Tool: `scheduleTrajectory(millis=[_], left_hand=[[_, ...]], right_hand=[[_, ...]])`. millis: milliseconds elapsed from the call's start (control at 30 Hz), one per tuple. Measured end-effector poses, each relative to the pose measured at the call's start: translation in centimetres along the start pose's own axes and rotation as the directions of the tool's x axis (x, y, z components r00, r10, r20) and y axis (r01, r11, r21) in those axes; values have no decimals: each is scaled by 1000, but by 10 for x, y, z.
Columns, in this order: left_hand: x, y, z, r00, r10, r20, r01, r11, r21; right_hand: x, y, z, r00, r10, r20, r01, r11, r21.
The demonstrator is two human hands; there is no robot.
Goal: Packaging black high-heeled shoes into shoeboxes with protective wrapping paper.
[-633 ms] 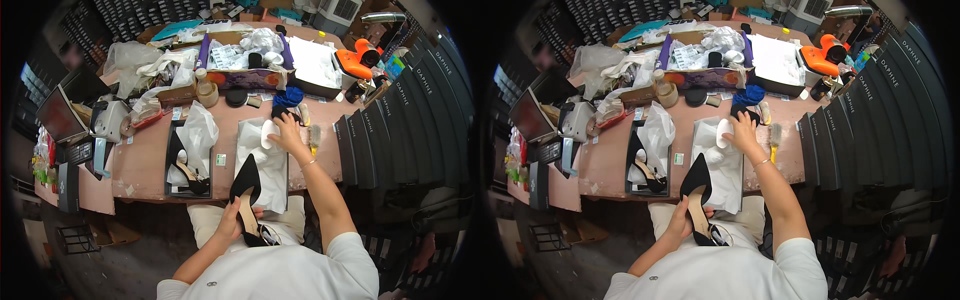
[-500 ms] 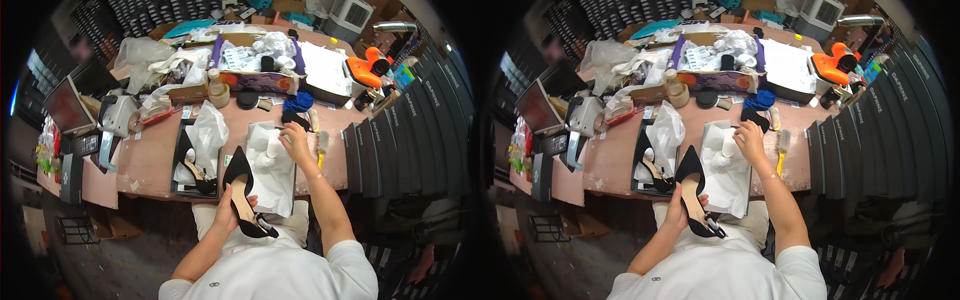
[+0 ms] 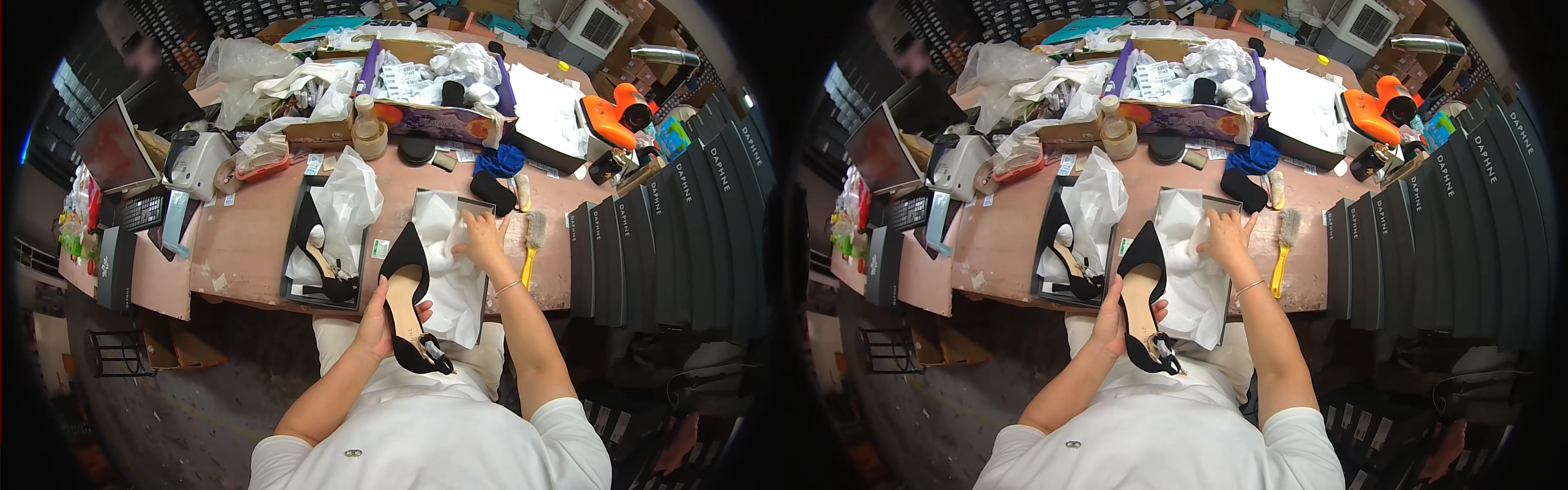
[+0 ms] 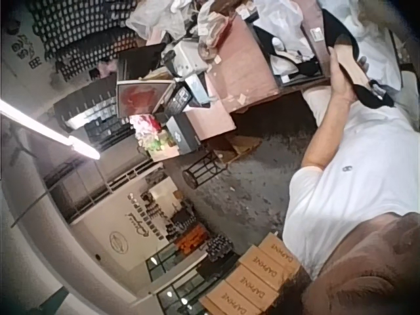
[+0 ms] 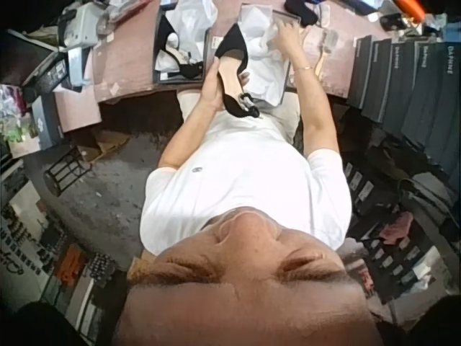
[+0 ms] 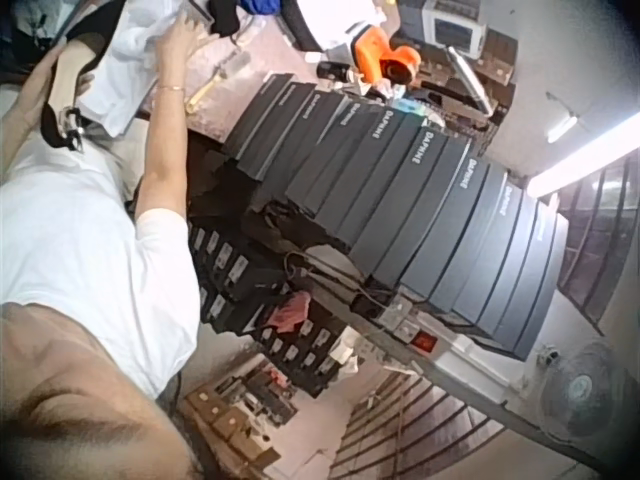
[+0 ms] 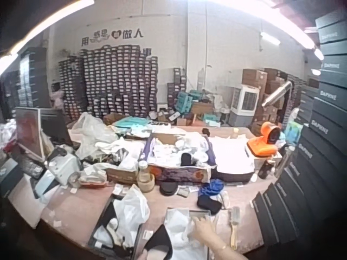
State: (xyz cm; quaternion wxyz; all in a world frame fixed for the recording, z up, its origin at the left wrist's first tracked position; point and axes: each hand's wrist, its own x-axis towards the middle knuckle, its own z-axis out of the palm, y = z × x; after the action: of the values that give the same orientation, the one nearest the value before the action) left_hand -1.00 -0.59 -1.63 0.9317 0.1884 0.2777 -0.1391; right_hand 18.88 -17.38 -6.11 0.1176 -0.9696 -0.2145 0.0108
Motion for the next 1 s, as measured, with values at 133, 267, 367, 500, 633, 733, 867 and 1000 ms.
scheduleTrajectory(millis=[133,267,367,500,633,733,867,1000], left_hand=[[-6,3,5,1000,12,-7,-12,1000,-19],[5,-1,-4,996,92,-22,-92,996,-3],[8,-2,-1,998,60,-19,-60,998,-15],[6,-1,1,996,82,-35,-82,997,-1],[5,2,6,988,152,-43,-152,988,-10],[5,-2,10,986,166,26,-166,986,-10],[-1,-4,13,955,282,91,-293,946,142],[-6,-1,11,965,261,25,-262,949,175]], right_hand=[[-10,3,-14,985,-118,-124,138,976,166],[-47,-4,-34,954,-175,-245,227,952,204],[-41,-7,-39,856,-237,-459,321,940,114],[-45,4,-58,875,-154,-459,261,949,177],[-73,-31,-101,777,-298,-554,471,860,198],[-93,-63,-78,651,-580,-490,727,661,184],[-114,-85,-44,616,-723,-315,787,546,287],[-109,-98,-46,673,-704,-226,736,608,299]])
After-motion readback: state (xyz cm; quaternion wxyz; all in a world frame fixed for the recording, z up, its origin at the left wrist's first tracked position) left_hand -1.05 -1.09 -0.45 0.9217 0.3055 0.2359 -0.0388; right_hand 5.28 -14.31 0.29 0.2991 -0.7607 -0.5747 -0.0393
